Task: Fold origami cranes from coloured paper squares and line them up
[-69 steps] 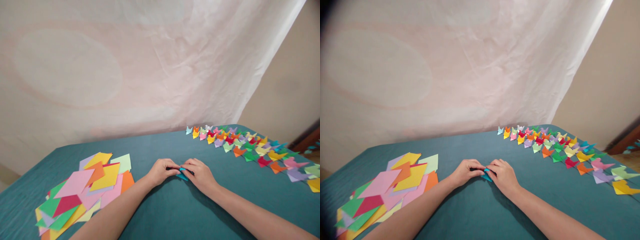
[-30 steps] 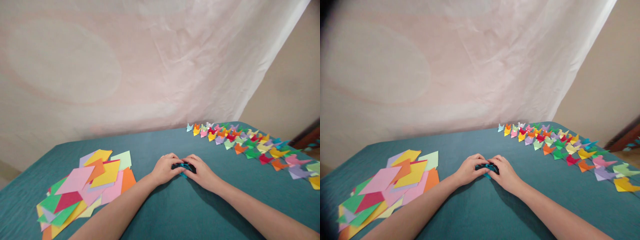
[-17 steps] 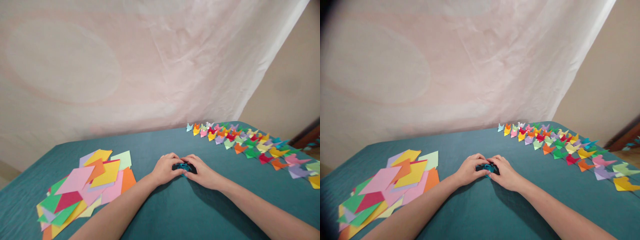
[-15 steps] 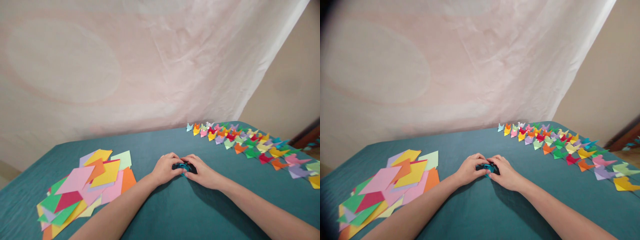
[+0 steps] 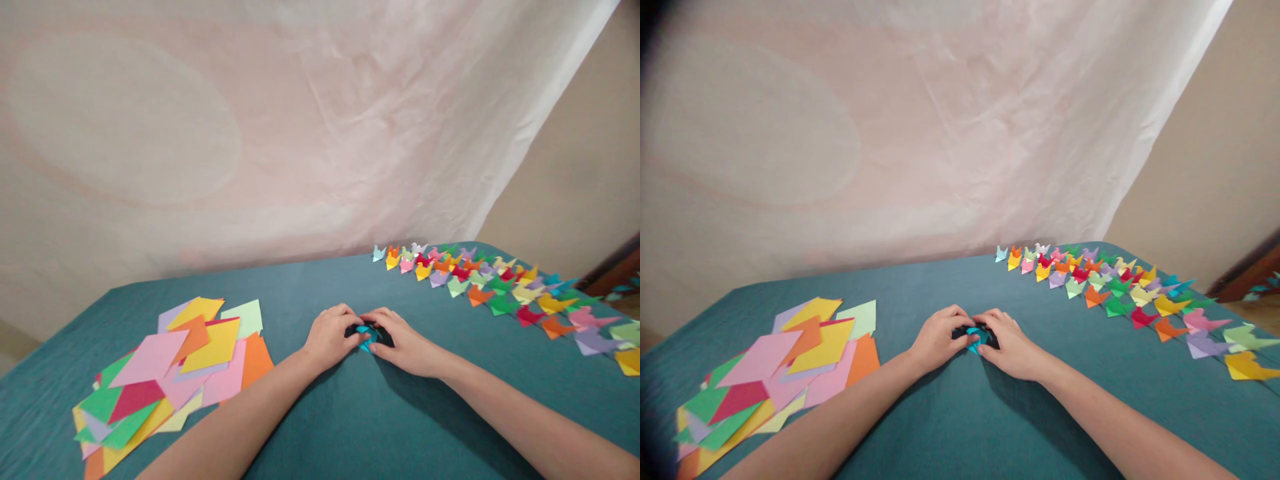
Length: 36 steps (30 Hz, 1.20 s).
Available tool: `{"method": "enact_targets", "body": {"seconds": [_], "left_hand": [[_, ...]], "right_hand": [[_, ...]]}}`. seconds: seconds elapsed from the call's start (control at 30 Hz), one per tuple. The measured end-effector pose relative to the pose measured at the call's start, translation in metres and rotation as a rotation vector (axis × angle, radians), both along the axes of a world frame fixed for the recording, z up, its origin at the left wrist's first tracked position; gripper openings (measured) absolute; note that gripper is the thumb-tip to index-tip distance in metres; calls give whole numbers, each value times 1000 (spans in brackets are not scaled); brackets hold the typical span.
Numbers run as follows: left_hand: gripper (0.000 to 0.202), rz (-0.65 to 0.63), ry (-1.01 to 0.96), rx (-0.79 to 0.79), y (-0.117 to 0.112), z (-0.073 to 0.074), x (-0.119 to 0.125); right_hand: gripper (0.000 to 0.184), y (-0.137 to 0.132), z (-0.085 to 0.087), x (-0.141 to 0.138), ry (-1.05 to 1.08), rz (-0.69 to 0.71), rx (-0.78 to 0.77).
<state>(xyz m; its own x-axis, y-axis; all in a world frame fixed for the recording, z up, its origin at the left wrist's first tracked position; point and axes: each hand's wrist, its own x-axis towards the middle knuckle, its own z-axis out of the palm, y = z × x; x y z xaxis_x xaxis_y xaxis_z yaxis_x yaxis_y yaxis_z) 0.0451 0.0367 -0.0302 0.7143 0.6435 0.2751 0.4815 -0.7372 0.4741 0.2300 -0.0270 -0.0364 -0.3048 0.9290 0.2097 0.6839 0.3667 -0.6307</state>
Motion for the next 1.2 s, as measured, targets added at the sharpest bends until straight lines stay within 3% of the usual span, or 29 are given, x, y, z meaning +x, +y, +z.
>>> {"method": "enact_targets", "body": {"seconds": [0.63, 0.93, 1.2], "left_hand": [[18, 10, 13, 46, -1, -2, 0], [23, -47, -77, -80, 2, -2, -6], [15, -29, -38, -2, -1, -1, -6]], "right_hand": [[38, 1, -1, -7, -43, -87, 5], [39, 3, -4, -7, -34, -96, 4], [36, -1, -5, -8, -4, -107, 54]]}}
